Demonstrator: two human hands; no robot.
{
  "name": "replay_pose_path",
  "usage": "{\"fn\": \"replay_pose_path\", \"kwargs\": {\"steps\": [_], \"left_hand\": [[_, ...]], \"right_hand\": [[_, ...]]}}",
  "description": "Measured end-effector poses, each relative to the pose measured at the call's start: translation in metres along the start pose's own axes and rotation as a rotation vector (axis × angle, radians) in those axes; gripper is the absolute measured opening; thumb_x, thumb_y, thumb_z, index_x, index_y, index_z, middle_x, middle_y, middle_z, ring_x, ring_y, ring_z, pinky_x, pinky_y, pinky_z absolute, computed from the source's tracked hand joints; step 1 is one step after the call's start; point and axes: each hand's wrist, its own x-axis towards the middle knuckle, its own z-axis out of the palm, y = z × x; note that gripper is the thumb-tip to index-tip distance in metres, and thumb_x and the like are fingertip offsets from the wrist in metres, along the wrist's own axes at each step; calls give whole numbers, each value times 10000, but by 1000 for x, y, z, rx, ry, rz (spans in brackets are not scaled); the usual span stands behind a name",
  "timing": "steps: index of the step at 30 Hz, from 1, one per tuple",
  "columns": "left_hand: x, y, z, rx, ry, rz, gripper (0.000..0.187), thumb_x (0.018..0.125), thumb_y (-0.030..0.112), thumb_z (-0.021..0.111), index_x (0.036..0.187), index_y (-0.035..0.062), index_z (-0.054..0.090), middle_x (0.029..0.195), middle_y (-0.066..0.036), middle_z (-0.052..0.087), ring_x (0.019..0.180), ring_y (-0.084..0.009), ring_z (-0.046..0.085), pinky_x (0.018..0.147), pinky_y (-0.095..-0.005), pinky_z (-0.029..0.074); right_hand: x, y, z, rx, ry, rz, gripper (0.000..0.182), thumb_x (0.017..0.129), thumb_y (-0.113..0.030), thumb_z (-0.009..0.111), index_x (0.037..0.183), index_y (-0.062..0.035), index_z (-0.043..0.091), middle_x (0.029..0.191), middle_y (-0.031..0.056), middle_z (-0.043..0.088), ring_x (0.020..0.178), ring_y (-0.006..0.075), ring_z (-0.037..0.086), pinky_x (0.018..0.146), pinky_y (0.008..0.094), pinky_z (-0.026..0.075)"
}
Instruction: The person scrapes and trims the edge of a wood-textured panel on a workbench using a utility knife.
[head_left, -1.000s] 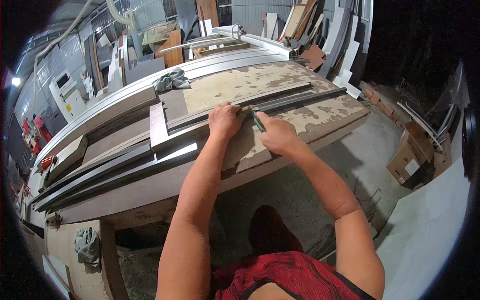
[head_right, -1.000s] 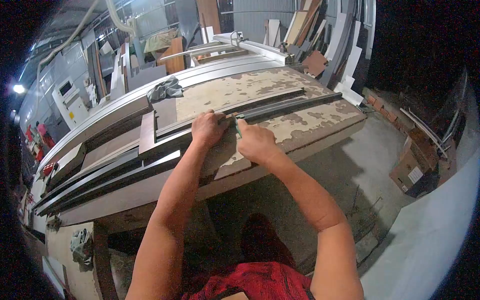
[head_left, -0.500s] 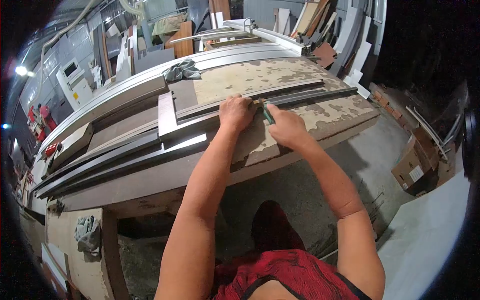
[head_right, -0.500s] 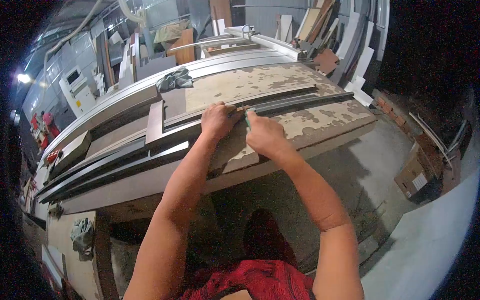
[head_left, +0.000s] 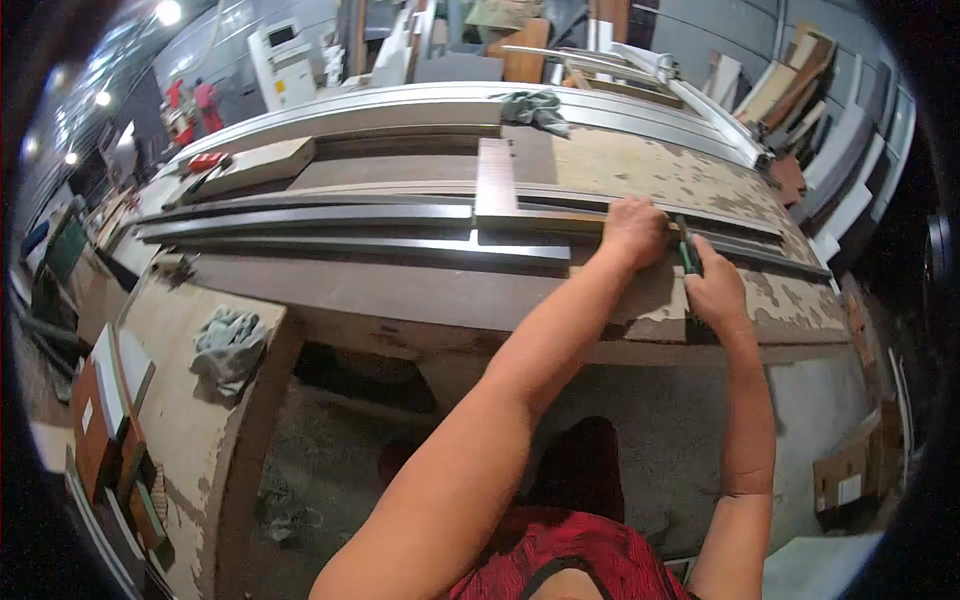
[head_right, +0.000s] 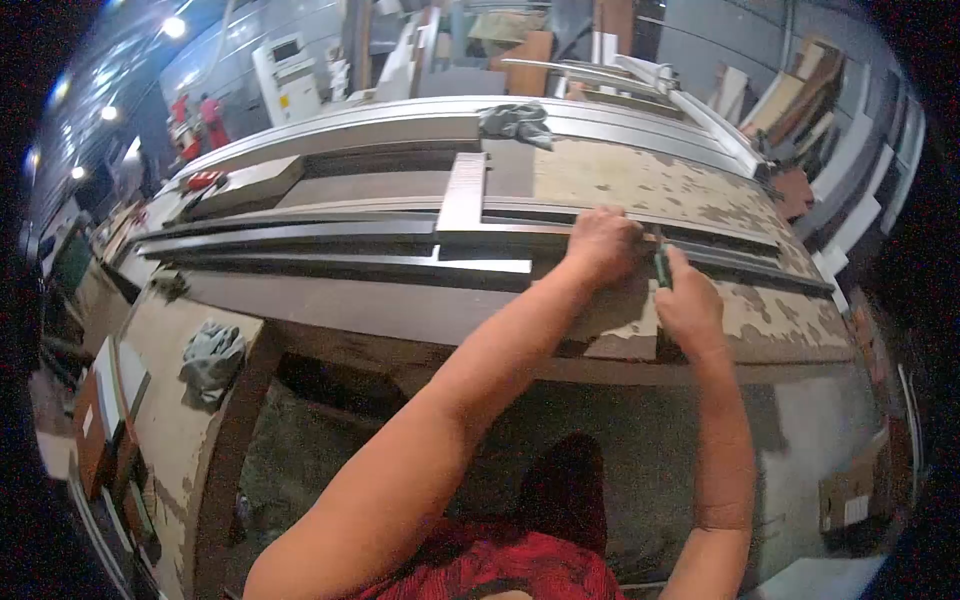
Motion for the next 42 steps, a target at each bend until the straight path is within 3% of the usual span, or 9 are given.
{"fn": "replay_pose_path", "kwargs": {"steps": [3,8,11,12,15,22,25,26,42], "left_hand": [[2,-1,3,-23,-8,-3,217,780,316,625,927,184,717,964,-96,633,981,-263,586,808,-389,472],[2,-2,10,-37,47,13,176,748,262,622,854,157,714,937,-104,628,948,-296,583,801,-400,465],[2,-4,11,-47,66,16,170,744,277,632,813,146,715,909,-107,627,941,-296,584,791,-402,463],[2,-3,11,-49,68,22,173,745,286,636,803,144,715,903,-108,627,941,-296,584,789,-401,463],[1,-3,13,-101,105,11,213,750,329,648,833,144,713,923,-105,625,943,-294,584,795,-401,460],[1,-3,6,-42,30,19,251,768,356,647,900,151,707,965,-98,621,967,-284,583,825,-402,454],[1,-3,11,-75,41,0,234,758,341,658,886,152,711,957,-101,625,968,-283,587,834,-402,453],[2,-3,13,-92,48,-11,227,752,332,663,881,153,712,954,-102,626,965,-283,588,835,-402,452],[1,-2,5,-73,38,12,185,712,261,667,850,147,712,934,-101,626,946,-288,588,795,-399,473]], "right_hand": [[20,13,8,-10,30,-115,577,728,-127,505,1299,-49,463,1044,280,598,983,434,563,860,470,433],[-8,10,0,-89,-36,-13,623,725,-126,497,1341,-69,427,1023,274,604,971,430,573,853,478,430],[-12,20,3,-43,46,-94,647,701,-155,504,1330,-21,437,1073,291,587,1006,417,563,881,426,425],[-11,4,-6,-49,-39,-11,642,704,-156,505,1328,-19,442,1113,288,574,1028,411,561,889,430,421],[5,-3,-2,-120,-17,-19,626,720,-125,490,1342,-78,432,1035,261,610,970,418,582,855,473,439],[-10,6,-3,-62,-31,-14,627,719,-129,497,1339,-57,436,1053,281,596,977,416,583,849,462,436],[-21,4,-7,3,-21,-18,649,702,-132,495,1335,-4,434,1167,279,562,1064,396,549,927,400,408],[-16,23,6,-15,99,-163,610,735,-138,500,1335,-47,432,1000,281,603,937,418,591,835,463,440],[-10,5,4,-162,13,-24,620,750,-129,525,1359,-82,420,983,261,619,908,416,599,812,483,446]]}}
